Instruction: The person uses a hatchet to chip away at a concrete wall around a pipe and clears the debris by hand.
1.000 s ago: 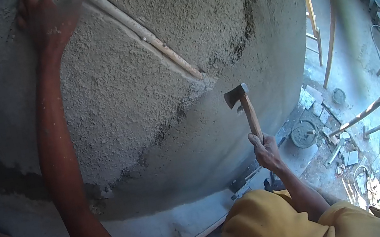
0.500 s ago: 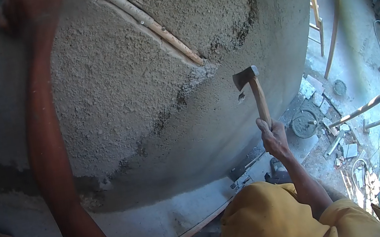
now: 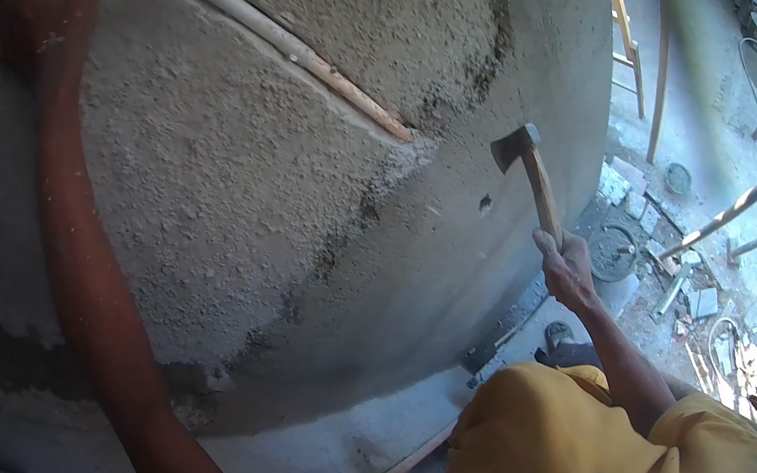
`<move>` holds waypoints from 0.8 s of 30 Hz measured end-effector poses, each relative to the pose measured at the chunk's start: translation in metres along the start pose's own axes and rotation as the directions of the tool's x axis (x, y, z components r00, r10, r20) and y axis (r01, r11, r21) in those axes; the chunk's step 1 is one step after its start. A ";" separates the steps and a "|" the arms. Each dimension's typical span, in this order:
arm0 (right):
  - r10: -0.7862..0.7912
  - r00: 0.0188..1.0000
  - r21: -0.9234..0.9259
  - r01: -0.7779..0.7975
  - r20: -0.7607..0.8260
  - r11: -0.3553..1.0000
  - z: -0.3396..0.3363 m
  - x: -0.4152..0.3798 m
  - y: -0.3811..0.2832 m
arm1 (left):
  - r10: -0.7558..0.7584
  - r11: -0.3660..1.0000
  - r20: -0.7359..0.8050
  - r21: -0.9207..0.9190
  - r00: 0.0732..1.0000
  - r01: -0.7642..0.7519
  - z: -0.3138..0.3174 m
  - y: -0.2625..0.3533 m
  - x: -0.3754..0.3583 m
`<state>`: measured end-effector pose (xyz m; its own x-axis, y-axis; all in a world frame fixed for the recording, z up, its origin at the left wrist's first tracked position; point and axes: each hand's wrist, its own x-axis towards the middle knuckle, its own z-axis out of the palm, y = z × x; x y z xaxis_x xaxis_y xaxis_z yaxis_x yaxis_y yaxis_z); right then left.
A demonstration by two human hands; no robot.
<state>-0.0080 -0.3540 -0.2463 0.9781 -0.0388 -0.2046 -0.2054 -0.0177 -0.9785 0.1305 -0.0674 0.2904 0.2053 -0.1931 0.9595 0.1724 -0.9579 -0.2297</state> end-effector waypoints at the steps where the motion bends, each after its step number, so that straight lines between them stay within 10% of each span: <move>1: 0.003 1.000 0.024 -0.003 0.013 1.000 0.003 0.002 -0.002 | -0.002 1.000 0.051 0.003 0.999 0.002 -0.010 0.006 0.012; 7: 0.078 0.987 0.328 -0.121 0.141 0.937 0.012 -0.014 -0.012 | -0.015 0.986 0.091 0.169 0.996 -0.001 -0.014 0.037 0.067; 11: -0.214 0.975 -0.051 0.217 0.063 0.975 0.016 -0.012 -0.056 | -0.083 0.960 0.209 0.281 0.974 0.022 0.012 0.027 0.092; 14: -0.383 0.907 0.079 0.374 0.178 0.924 0.022 0.000 -0.107 | -0.042 0.963 0.239 0.267 0.970 -0.024 0.003 0.029 0.091; 17: -0.291 0.889 0.244 0.213 0.354 0.946 0.025 0.002 -0.169 | -0.112 0.936 0.288 0.351 0.951 0.003 -0.020 0.054 0.082; 20: -0.426 0.842 0.525 0.211 0.330 0.824 0.038 0.019 -0.187 | -0.049 0.934 0.222 0.355 0.974 -0.034 -0.008 0.037 0.080; 24: -0.694 0.682 0.452 0.557 0.229 0.696 0.069 0.021 -0.250 | 0.351 0.857 -0.085 0.431 0.932 -0.284 0.039 -0.031 0.113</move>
<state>0.0659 -0.2814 -0.0073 0.8177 0.2144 0.5342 0.4176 0.4179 -0.8069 0.1859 -0.0509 0.4000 0.1700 -0.5348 0.8277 0.5047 -0.6742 -0.5392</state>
